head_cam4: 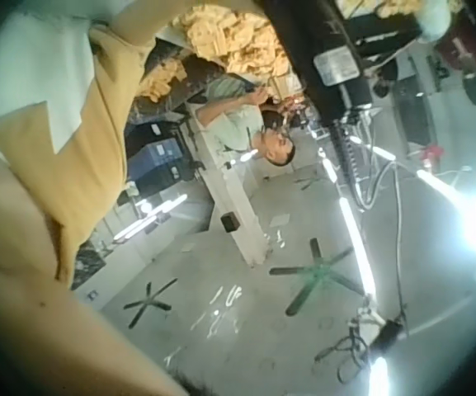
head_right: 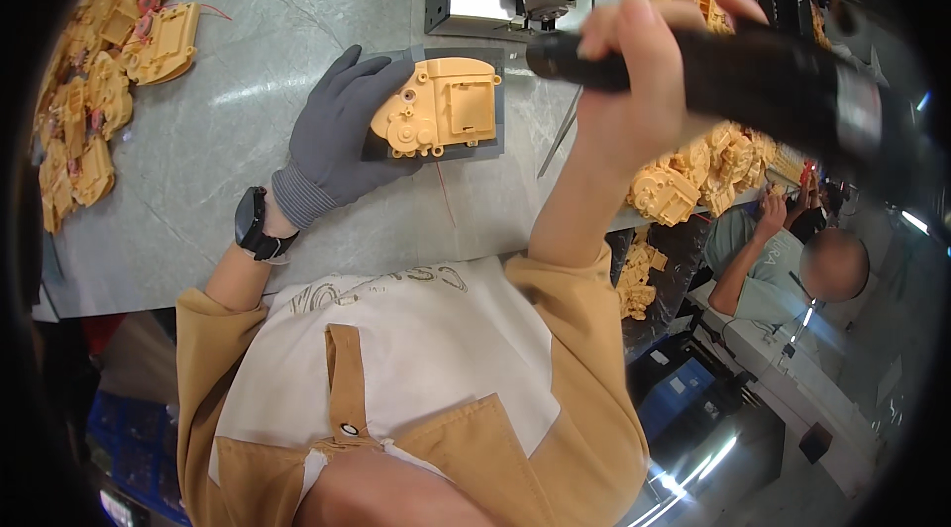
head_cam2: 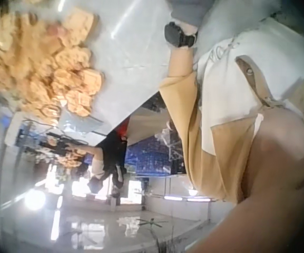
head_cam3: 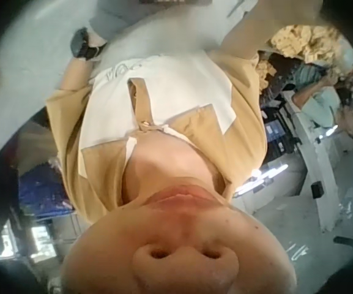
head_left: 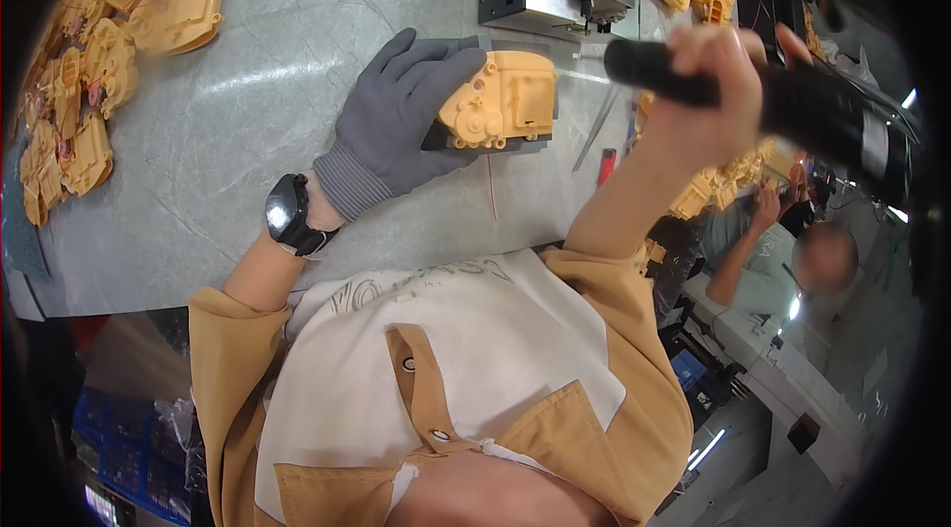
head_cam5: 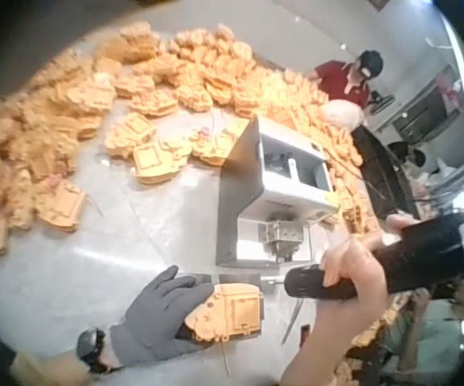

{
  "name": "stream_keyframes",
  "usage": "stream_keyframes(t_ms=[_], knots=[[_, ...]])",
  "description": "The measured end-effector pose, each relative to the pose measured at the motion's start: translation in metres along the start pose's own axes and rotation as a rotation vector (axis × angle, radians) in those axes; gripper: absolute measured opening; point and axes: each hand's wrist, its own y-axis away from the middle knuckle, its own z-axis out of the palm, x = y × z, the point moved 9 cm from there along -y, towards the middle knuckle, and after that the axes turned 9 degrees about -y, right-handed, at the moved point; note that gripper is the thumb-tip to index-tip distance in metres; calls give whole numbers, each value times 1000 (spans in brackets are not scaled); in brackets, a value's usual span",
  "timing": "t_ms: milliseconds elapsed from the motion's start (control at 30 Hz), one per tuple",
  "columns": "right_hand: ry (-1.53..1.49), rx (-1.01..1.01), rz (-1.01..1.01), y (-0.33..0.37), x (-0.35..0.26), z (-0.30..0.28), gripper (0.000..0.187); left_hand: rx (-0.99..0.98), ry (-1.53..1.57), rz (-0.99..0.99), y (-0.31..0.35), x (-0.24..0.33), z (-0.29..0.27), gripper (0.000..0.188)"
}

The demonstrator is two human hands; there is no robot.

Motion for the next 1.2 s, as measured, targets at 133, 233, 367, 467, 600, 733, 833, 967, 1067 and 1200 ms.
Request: stream_keyframes(t_ms=[133, 233, 367, 467, 600, 733, 833, 967, 1067, 1200], knots=[[-138, -180, 17, 38, -29, 31, 58, 32, -26, 11, -1, 2, -3, 84], [-179, -332, 144, 58, -22, 52, 55, 48, -33, 23, 1, 0, -2, 85], [-162, -370, 180, 72, -18, 59, 60, 45, 14, 24, 3, -1, -1, 84], [-80, -372, 157, 75, -16, 61, 57, 60, 40, 26, 3, 0, -3, 85], [40, -344, 209, 79, -7, 64, 52, 69, 44, 28, 4, -1, -3, 86], [47, -319, 221, 81, -4, 67, 50, 62, 33, 29, 3, -1, -4, 86], [9, -399, 208, 82, -1, 71, 49, 75, 22, 32, 4, -2, -2, 85], [31, -457, 227, 83, 3, 77, 48, 66, 41, 16, 2, -2, -5, 84], [37, -451, 214, 85, 4, 79, 47, 58, 48, 20, 3, -2, -3, 84], [46, -487, 217, 86, 7, 83, 47, 62, 50, 29, 3, -2, -3, 84]])
